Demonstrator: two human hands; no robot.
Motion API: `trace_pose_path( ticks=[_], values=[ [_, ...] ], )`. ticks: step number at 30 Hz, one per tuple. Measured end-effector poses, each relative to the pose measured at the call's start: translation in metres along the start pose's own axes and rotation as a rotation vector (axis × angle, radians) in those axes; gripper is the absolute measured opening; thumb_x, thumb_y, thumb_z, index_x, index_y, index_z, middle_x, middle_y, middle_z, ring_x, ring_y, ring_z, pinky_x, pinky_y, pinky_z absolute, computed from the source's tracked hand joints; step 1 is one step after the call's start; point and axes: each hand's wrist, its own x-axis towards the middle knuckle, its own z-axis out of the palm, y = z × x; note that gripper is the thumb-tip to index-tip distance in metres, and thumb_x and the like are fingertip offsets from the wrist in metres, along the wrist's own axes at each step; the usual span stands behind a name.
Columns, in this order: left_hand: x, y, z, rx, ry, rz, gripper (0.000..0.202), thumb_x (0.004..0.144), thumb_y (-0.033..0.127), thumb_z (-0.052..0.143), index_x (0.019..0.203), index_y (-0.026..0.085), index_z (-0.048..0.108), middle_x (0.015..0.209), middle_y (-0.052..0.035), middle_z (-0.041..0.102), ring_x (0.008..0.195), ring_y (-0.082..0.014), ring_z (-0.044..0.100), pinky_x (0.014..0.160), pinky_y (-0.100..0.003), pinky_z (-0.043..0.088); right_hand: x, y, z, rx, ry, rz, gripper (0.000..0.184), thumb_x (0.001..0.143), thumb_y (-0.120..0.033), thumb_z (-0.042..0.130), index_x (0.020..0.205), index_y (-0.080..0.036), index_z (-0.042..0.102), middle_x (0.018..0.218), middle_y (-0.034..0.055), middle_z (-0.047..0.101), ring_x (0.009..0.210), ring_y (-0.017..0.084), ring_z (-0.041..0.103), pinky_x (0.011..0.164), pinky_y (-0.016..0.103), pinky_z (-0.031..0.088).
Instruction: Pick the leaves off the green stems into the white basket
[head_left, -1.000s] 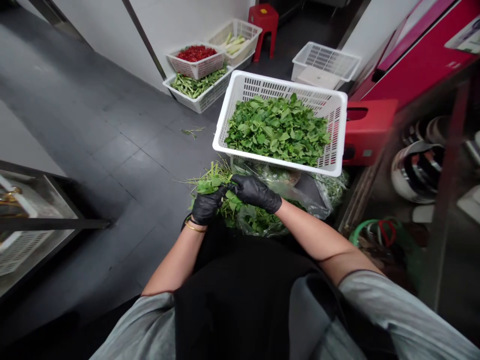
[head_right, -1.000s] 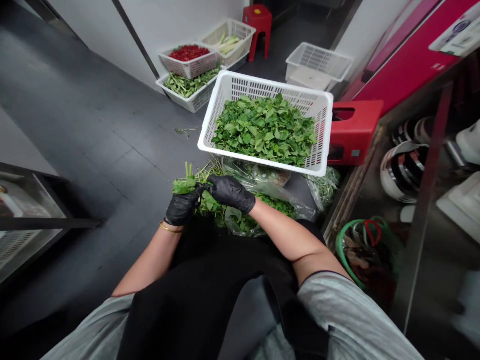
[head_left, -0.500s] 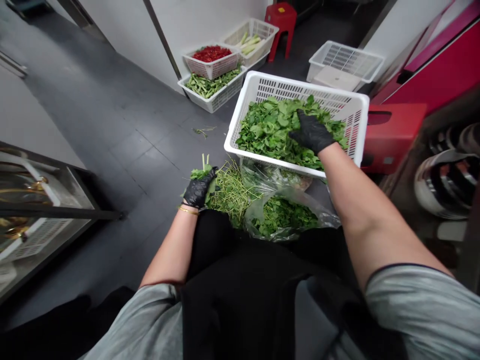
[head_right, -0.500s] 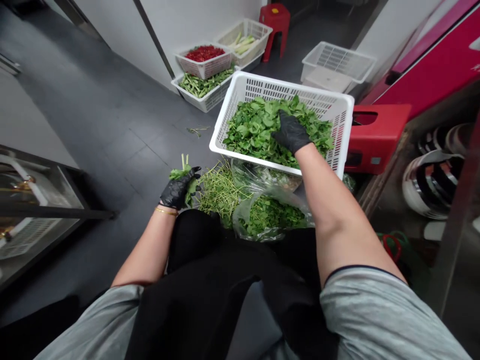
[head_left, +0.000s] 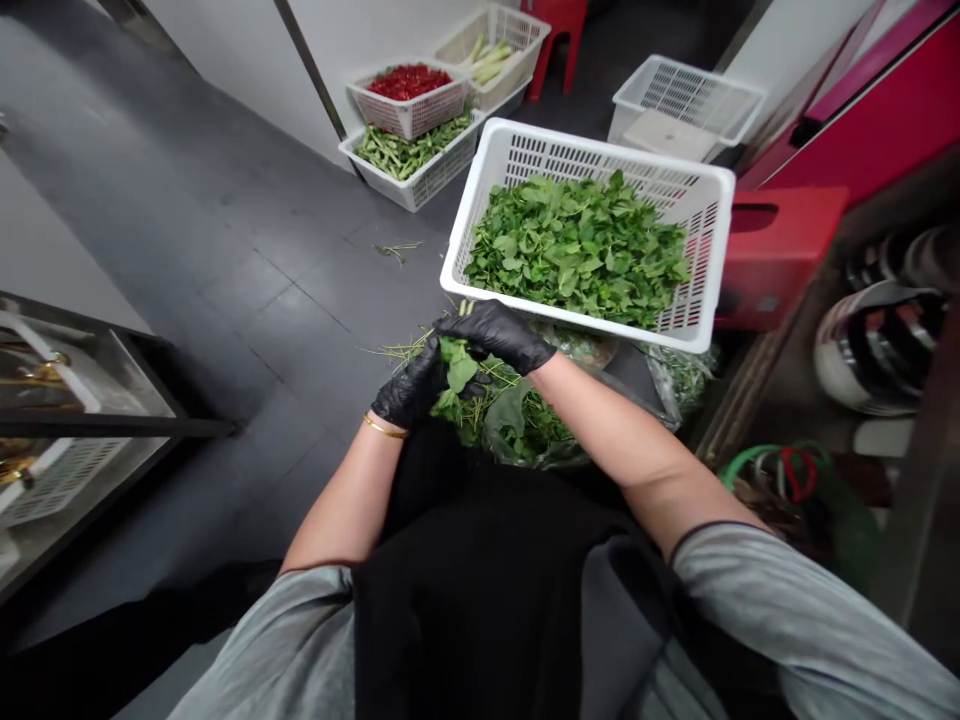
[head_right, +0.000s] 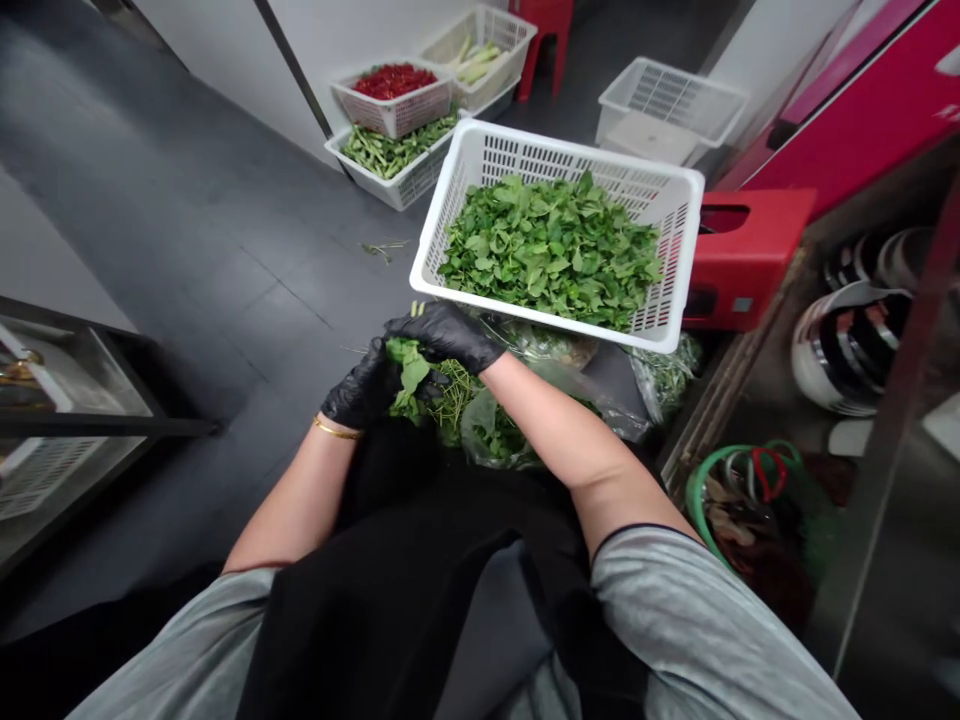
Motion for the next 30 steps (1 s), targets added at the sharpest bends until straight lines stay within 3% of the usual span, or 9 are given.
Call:
trace_pose_path(
  ticks=[4,9,12,14,16,19,24,27,30],
  values=[
    [-0.014,0.012,0.003,0.334,-0.087,0.075,0.049,0.060,0.042,0.099,0.100,0.019,0.083,0.105,-0.0088,0.082,0.107,-0.0315,0.073,0.099,-0.040,0.055,-0.013,-0.003,-0.012,0.180,0.219,0.038,0.043,0.070,-0.050,0.087,0.087,-0.012,0.076,0.064,-0.0027,0.062,0.049,0.006,0.037,0.045,0.024,0.027],
    [-0.032,0.013,0.017,0.471,0.210,0.251,0.022,0.079,0.042,0.087,0.084,0.021,0.081,0.078,-0.0056,0.075,0.078,-0.0215,0.067,0.075,-0.030,0.053,-0.031,0.000,-0.024,0.205,0.252,-0.014,0.050,0.070,-0.061,0.086,0.090,-0.015,0.077,0.076,0.0009,0.070,0.050,0.007,0.044,0.046,0.025,0.033],
    [-0.041,0.014,0.019,0.322,0.216,0.247,0.030,0.085,0.050,0.079,0.084,0.020,0.080,0.066,-0.0034,0.069,0.060,-0.0172,0.058,0.061,-0.029,0.047,-0.051,-0.003,-0.040,0.050,0.134,0.009,0.054,0.082,-0.066,0.074,0.101,-0.016,0.080,0.079,0.0023,0.071,0.054,0.010,0.052,0.049,0.026,0.039],
    [-0.044,0.015,0.020,0.347,0.273,0.275,0.029,0.086,0.049,0.078,0.088,0.020,0.080,0.063,-0.0018,0.068,0.058,-0.0162,0.056,0.059,-0.028,0.045,-0.066,-0.007,-0.043,-0.105,0.294,-0.026,0.056,0.086,-0.067,0.070,0.112,-0.018,0.079,0.082,0.0030,0.071,0.059,0.013,0.057,0.052,0.026,0.042],
    [-0.044,0.014,0.023,0.495,0.344,0.320,0.021,0.085,0.043,0.079,0.090,0.022,0.081,0.063,-0.0008,0.068,0.060,-0.0172,0.058,0.062,-0.029,0.045,-0.075,-0.012,-0.036,-0.271,0.481,-0.097,0.060,0.086,-0.066,0.072,0.126,-0.020,0.074,0.089,0.0047,0.073,0.070,0.018,0.064,0.059,0.029,0.049],
    [-0.041,0.009,0.032,0.711,0.430,0.421,0.008,0.084,0.030,0.080,0.089,0.025,0.081,0.068,-0.0025,0.069,0.074,-0.0227,0.064,0.072,-0.031,0.047,-0.073,-0.013,-0.012,-0.498,0.377,-0.220,0.070,0.084,-0.060,0.080,0.141,-0.022,0.066,0.108,0.0093,0.076,0.098,0.026,0.071,0.082,0.035,0.056],
    [-0.035,-0.005,0.041,0.911,0.489,0.504,0.005,0.082,0.027,0.082,0.086,0.026,0.079,0.088,-0.0111,0.074,0.102,-0.0333,0.066,0.100,-0.039,0.044,-0.046,0.004,0.005,-0.672,0.197,-0.251,0.030,0.102,-0.044,0.061,0.099,-0.019,0.077,0.094,0.0082,0.077,0.087,0.023,0.069,0.084,0.033,0.051],
    [-0.034,-0.010,0.034,0.916,0.464,0.489,0.008,0.081,0.029,0.083,0.087,0.027,0.079,0.087,-0.0116,0.074,0.102,-0.0345,0.065,0.098,-0.040,0.045,-0.030,0.012,-0.020,-0.814,0.219,-0.271,0.025,0.102,-0.037,0.060,0.095,-0.019,0.075,0.100,0.0114,0.077,0.093,0.024,0.069,0.086,0.033,0.048],
    [-0.035,-0.008,0.025,0.765,0.442,0.428,0.011,0.082,0.035,0.083,0.089,0.026,0.080,0.080,-0.0087,0.072,0.088,-0.0291,0.065,0.081,-0.035,0.048,-0.019,0.008,-0.063,-0.841,0.476,-0.202,0.028,0.101,-0.043,0.060,0.093,-0.018,0.070,0.098,0.0132,0.075,0.092,0.025,0.069,0.082,0.033,0.048]
  ],
)
